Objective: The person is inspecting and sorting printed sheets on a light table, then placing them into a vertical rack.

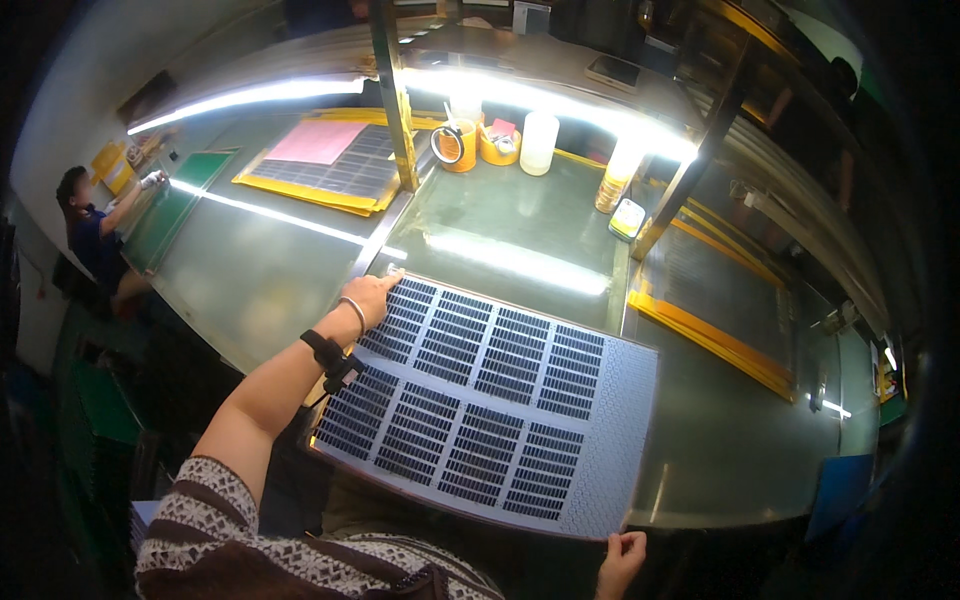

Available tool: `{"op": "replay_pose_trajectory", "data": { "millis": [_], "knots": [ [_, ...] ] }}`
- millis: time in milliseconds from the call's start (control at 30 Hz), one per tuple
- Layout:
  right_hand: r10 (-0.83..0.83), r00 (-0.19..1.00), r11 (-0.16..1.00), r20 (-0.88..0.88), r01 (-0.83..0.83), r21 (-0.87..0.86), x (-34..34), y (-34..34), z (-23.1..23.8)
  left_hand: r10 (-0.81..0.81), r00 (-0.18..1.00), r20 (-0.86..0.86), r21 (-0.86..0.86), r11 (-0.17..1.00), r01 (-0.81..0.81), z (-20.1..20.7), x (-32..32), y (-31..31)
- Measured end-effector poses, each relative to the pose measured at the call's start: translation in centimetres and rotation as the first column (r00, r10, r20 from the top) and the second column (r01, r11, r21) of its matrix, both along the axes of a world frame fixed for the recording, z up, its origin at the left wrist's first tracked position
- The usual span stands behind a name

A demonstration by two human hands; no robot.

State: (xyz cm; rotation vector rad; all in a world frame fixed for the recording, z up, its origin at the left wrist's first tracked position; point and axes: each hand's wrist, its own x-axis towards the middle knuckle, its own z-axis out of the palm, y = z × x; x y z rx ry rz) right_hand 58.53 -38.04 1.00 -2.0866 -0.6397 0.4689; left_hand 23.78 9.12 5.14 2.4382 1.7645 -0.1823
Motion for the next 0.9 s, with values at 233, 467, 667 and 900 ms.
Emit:
{"op": "replay_pose_trajectory", "data": {
  "millis": [233, 467, 667, 900],
  "knots": [
    [0.465, 0.666, 0.868, 0.583, -0.212, -0.449, -0.2, 6.1, 7.5, -0.138, 0.99, 0.001, 0.328, 0.936, 0.13, -1.5, -0.7, -0.3],
    [0.63, 0.349, 0.774, 0.694, -0.361, -0.52, 9.5, 21.5, 4.3, -0.192, 0.981, 0.036, 0.253, 0.951, 0.176, -2.5, -1.0, -0.6],
    [0.595, 0.373, 0.803, 0.711, -0.319, -0.504, 10.8, 25.9, 1.5, -0.133, 0.99, 0.044, 0.168, 0.978, 0.124, -2.3, -1.2, -0.9],
    [0.644, 0.268, 0.764, 0.717, -0.28, -0.581, 11.3, 27.0, 0.8, -0.215, 0.973, 0.082, 0.2, 0.96, 0.196, -2.4, -1.3, -0.8]
  ]
}}
